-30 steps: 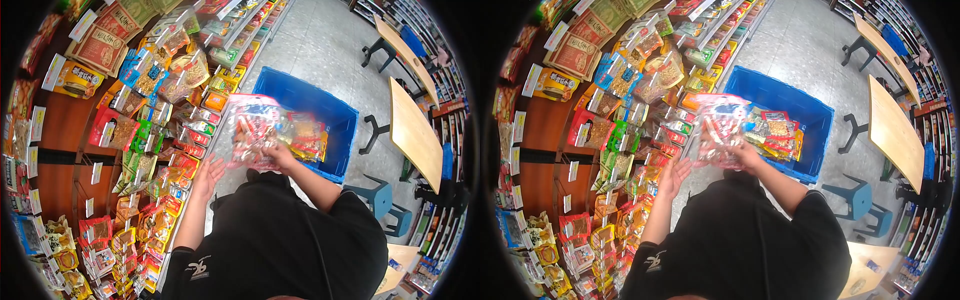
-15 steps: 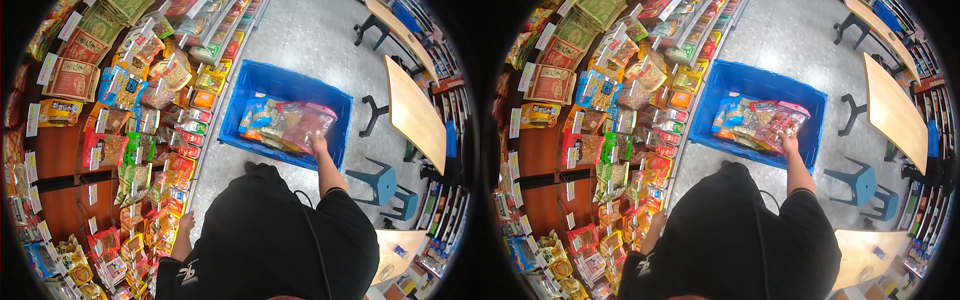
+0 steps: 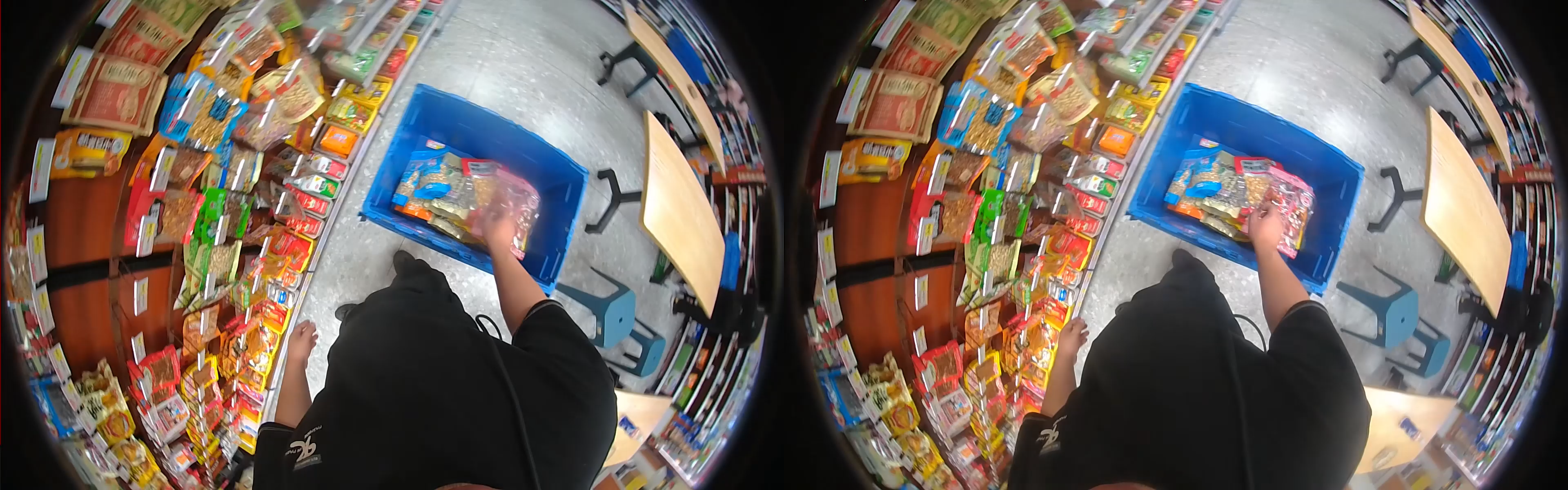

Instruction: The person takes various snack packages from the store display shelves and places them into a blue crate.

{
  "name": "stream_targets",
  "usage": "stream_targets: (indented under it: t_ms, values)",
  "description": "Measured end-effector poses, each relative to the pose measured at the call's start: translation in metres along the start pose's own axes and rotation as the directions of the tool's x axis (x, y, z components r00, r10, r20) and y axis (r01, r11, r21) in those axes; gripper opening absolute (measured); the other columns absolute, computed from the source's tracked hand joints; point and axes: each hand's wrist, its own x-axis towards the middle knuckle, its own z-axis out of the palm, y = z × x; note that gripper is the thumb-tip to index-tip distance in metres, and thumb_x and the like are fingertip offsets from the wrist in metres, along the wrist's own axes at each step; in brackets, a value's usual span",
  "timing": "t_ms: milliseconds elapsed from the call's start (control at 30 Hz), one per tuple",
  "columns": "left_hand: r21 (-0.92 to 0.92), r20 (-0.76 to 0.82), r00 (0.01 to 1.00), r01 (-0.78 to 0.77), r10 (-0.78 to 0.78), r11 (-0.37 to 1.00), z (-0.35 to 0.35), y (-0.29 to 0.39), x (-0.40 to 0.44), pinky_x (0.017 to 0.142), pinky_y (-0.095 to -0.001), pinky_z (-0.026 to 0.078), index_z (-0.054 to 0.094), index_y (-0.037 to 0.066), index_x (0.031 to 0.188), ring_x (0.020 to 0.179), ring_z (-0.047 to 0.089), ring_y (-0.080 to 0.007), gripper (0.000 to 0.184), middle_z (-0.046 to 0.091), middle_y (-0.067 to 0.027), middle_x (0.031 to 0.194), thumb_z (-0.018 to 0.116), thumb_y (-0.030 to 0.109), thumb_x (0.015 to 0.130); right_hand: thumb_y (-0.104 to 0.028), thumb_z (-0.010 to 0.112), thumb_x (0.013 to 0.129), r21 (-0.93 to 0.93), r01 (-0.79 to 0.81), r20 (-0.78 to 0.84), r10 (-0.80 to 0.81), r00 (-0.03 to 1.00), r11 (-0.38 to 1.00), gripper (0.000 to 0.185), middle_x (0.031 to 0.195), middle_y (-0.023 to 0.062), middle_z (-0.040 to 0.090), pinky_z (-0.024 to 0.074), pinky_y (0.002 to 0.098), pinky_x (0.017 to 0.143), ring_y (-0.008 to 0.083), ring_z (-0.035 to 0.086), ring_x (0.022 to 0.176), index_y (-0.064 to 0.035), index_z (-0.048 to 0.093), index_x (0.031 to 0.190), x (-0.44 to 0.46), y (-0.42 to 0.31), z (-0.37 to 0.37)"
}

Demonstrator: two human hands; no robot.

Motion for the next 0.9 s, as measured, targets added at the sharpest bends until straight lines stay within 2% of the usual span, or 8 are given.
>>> stream_targets:
  t_ms: [233, 367, 500, 600, 667, 767, 833, 900]
  values:
    - [-0.020, -0.083, 0.996, -0.042, 0.041, 0.999, -0.034, -0.045, -0.034, 0.072, -0.0289, 0.049, 0.054, 0.001, 0.125, 0.084, 0.062, -0.0177, 0.051, 0.065, -0.0120, 0.099, 0.065, 0.031, 0.085, -0.020, 0.063, 0.078, 0.117, 0.239, 0.227, -0.260, 0.939, 0.964, 0.024, 0.080, 0.0156, 0.065, 0.0499, 0.0422, 0.072, 0.0329, 0.064, 0.076, -0.0063, 0.064, 0.097, -0.032, -0.064, 0.045]
    - [-0.048, -0.178, 0.981, 0.075, -0.082, 0.996, -0.073, -0.139, -0.037, 0.068, -0.0304, 0.050, 0.057, 0.000, 0.121, 0.079, 0.064, -0.0205, 0.056, 0.066, -0.0144, 0.097, 0.068, 0.037, 0.081, -0.017, 0.061, 0.080, 0.076, 0.291, 0.220, -0.301, 0.928, 0.954, 0.022, 0.082, 0.0154, 0.065, 0.0494, 0.0379, 0.071, 0.0292, 0.064, 0.075, -0.0035, 0.064, 0.097, -0.054, -0.084, 0.057]
    - [-0.103, -0.157, 0.960, 0.219, -0.234, 0.970, -0.118, -0.228, -0.035, 0.064, -0.0316, 0.052, 0.057, 0.001, 0.121, 0.076, 0.066, -0.0232, 0.058, 0.067, -0.0153, 0.094, 0.068, 0.040, 0.080, -0.020, 0.063, 0.083, 0.109, 0.342, 0.046, -0.349, 0.936, 0.933, 0.022, 0.078, 0.0141, 0.063, 0.0477, 0.0376, 0.070, 0.0268, 0.060, 0.071, -0.0012, 0.063, 0.094, -0.084, -0.113, 0.068]
    - [0.107, -0.111, 0.993, -0.033, 0.045, 0.994, -0.166, -0.303, -0.008, 0.071, -0.0334, 0.052, 0.059, 0.001, 0.117, 0.076, 0.067, -0.0234, 0.055, 0.067, -0.0150, 0.096, 0.067, 0.041, 0.080, -0.032, 0.065, 0.085, 0.212, 0.443, -0.063, -0.441, 0.895, 0.871, 0.030, 0.071, 0.0129, 0.059, 0.0456, 0.0389, 0.064, 0.0284, 0.056, 0.064, -0.0028, 0.058, 0.084, -0.147, -0.159, 0.066]
    - [-0.051, -0.201, 0.976, 0.069, -0.078, 0.996, -0.180, -0.262, -0.022, 0.074, -0.0339, 0.051, 0.061, 0.001, 0.115, 0.075, 0.067, -0.0231, 0.054, 0.068, -0.0148, 0.096, 0.066, 0.041, 0.080, -0.034, 0.065, 0.085, 0.278, 0.425, 0.024, -0.448, 0.894, 0.861, 0.034, 0.069, 0.0128, 0.057, 0.0444, 0.0373, 0.063, 0.0277, 0.052, 0.061, -0.0020, 0.055, 0.080, -0.173, -0.166, 0.073]
    - [0.052, -0.296, 0.954, -0.030, 0.044, 0.998, -0.246, -0.320, -0.024, 0.071, -0.0332, 0.052, 0.064, 0.000, 0.110, 0.072, 0.067, -0.0225, 0.052, 0.068, -0.0154, 0.092, 0.065, 0.043, 0.080, -0.037, 0.064, 0.086, 0.256, 0.445, 0.069, -0.476, 0.877, 0.858, 0.039, 0.067, 0.0126, 0.055, 0.0431, 0.0350, 0.060, 0.0232, 0.048, 0.059, -0.0008, 0.052, 0.076, -0.263, -0.219, 0.085]
    - [-0.085, -0.361, 0.928, -0.134, 0.095, 0.987, -0.314, -0.321, -0.006, 0.069, -0.0326, 0.052, 0.064, 0.000, 0.109, 0.070, 0.066, -0.0218, 0.049, 0.068, -0.0148, 0.089, 0.065, 0.041, 0.081, -0.036, 0.064, 0.086, 0.239, 0.477, 0.084, -0.508, 0.858, 0.846, 0.038, 0.067, 0.0129, 0.057, 0.0432, 0.0357, 0.060, 0.0225, 0.049, 0.059, -0.0004, 0.054, 0.075, -0.328, -0.262, 0.087]
    - [-0.193, -0.405, 0.907, -0.210, 0.117, 0.959, -0.323, -0.305, -0.004, 0.066, -0.0315, 0.052, 0.064, -0.001, 0.107, 0.068, 0.066, -0.0195, 0.047, 0.068, -0.0141, 0.084, 0.065, 0.039, 0.081, -0.038, 0.065, 0.084, 0.087, 0.597, 0.508, -0.551, 0.663, 0.798, 0.041, 0.073, 0.0161, 0.061, 0.0461, 0.0373, 0.066, 0.0242, 0.056, 0.066, 0.0012, 0.060, 0.076, -0.329, -0.134, 0.172]
